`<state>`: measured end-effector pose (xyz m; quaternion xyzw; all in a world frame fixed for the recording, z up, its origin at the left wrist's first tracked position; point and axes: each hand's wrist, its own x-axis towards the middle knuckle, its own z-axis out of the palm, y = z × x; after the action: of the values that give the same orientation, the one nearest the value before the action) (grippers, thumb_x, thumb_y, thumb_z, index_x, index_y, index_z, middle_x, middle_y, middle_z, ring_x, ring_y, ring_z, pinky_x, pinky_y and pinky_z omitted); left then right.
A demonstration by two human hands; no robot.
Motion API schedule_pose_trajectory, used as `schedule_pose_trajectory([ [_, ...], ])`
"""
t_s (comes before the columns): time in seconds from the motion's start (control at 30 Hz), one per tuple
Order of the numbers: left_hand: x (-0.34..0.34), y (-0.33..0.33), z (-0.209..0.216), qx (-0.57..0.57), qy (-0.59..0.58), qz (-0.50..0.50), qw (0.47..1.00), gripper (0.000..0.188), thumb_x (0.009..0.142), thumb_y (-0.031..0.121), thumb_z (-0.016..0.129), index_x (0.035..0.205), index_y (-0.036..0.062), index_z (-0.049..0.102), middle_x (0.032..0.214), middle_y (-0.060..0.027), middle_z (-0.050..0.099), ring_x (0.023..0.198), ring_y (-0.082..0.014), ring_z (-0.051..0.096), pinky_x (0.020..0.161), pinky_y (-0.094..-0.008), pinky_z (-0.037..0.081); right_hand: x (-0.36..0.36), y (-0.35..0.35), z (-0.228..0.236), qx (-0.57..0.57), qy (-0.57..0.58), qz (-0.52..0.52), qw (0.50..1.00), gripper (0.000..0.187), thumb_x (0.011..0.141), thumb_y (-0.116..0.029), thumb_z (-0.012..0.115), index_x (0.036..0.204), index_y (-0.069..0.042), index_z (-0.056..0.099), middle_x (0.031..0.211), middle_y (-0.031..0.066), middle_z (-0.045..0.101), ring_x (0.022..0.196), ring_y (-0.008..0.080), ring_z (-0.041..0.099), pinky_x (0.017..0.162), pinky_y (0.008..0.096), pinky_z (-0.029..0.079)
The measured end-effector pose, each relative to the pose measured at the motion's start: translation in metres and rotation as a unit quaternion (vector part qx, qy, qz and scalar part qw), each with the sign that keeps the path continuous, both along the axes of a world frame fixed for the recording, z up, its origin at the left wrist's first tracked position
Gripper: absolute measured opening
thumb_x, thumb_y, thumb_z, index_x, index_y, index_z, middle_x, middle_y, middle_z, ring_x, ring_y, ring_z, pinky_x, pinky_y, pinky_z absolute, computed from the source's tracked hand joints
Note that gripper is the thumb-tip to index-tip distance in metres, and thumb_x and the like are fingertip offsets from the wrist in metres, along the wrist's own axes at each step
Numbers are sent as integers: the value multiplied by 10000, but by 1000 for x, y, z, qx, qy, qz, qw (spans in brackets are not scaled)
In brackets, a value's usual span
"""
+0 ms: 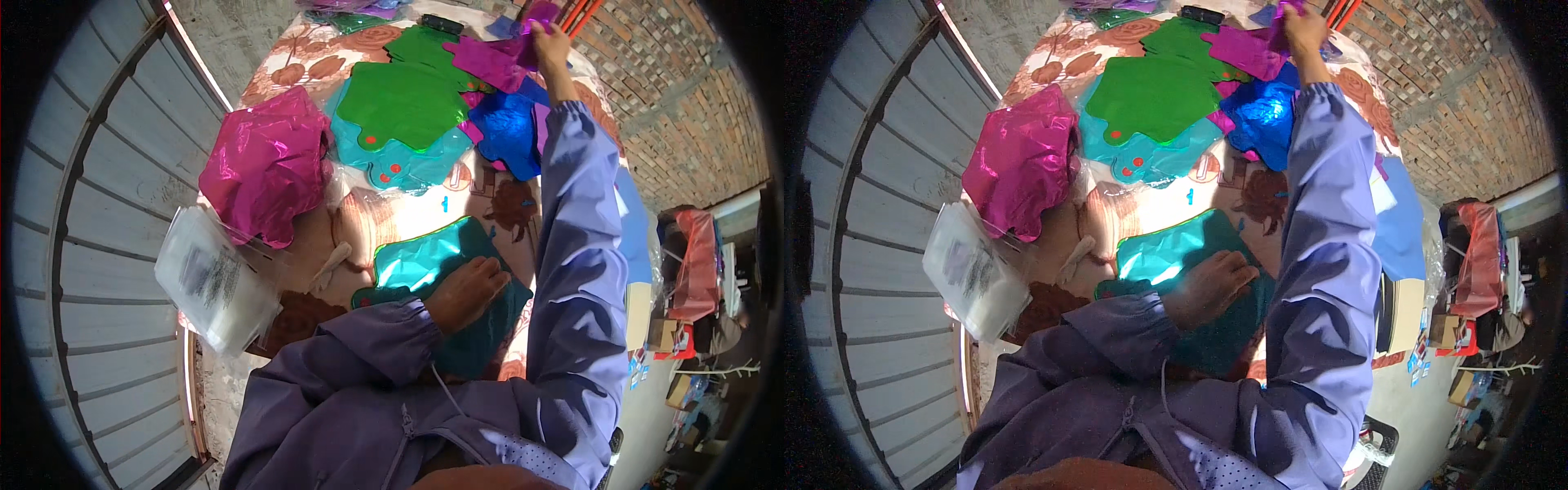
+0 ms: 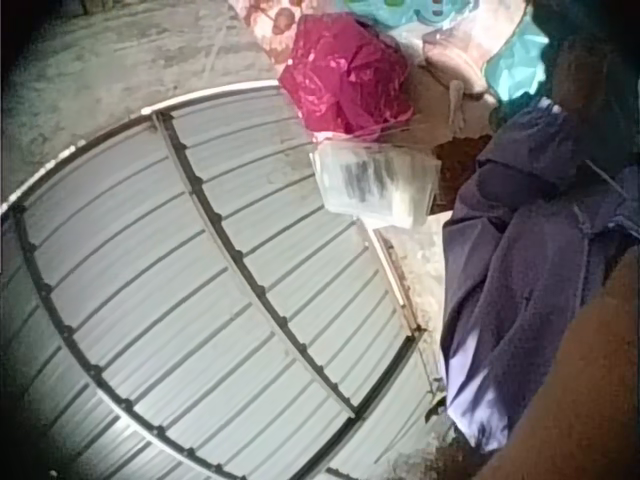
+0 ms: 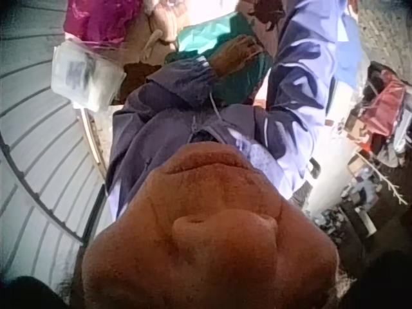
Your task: Folding and organizing various colorful, shiny sheets of paper on a table.
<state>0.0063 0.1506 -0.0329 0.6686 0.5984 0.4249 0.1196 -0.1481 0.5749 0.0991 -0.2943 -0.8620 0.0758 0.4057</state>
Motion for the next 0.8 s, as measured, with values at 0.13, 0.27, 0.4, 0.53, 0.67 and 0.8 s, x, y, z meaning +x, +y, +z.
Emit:
schedule_pose_trajectory([
  [0.13,5,0,4,5,-9,-23,1000,218,878,121,612,1076,30,606,965,-140,532,931,-324,537,808,-398,468,42,38,21,-85,79,15,993,284,835,-261,717,990,-24,704,800,103,721,731,169,679,670,324,521],
  [0.27,1,-3,0,27,-40,10,999,251,895,159,630,1098,13,622,977,-127,567,913,-251,574,785,-356,482,74,-49,45,38,57,149,986,263,816,-197,740,1009,-28,681,779,122,711,663,188,669,593,345,504],
  [0.4,-14,-3,40,-31,-371,36,927,306,910,174,657,1169,33,574,1070,-104,609,922,-169,588,778,-271,473,136,-183,45,142,-58,168,974,224,801,-124,728,995,-40,655,750,158,683,591,272,655,519,390,484],
  [0.53,-32,1,67,86,-541,-1,837,367,958,237,617,1228,7,523,1095,-52,625,950,-128,601,781,-271,490,167,-270,-6,120,-170,201,957,203,682,-66,671,874,-54,608,762,174,645,695,376,644,591,465,511],
  [0.67,-41,-3,65,34,-730,-58,680,418,1007,311,509,1276,-9,490,1121,-77,616,1027,-168,604,799,-305,532,195,-307,-32,134,-215,333,908,263,717,-133,705,950,-41,623,839,172,651,757,355,650,615,444,516],
  [0.8,-52,-28,58,-10,-772,24,635,286,1014,252,485,1193,34,532,1100,-79,616,975,-211,627,832,-349,543,202,-306,-12,-92,-236,428,868,401,735,-182,739,1083,-14,633,987,190,676,881,338,658,725,406,537],
])
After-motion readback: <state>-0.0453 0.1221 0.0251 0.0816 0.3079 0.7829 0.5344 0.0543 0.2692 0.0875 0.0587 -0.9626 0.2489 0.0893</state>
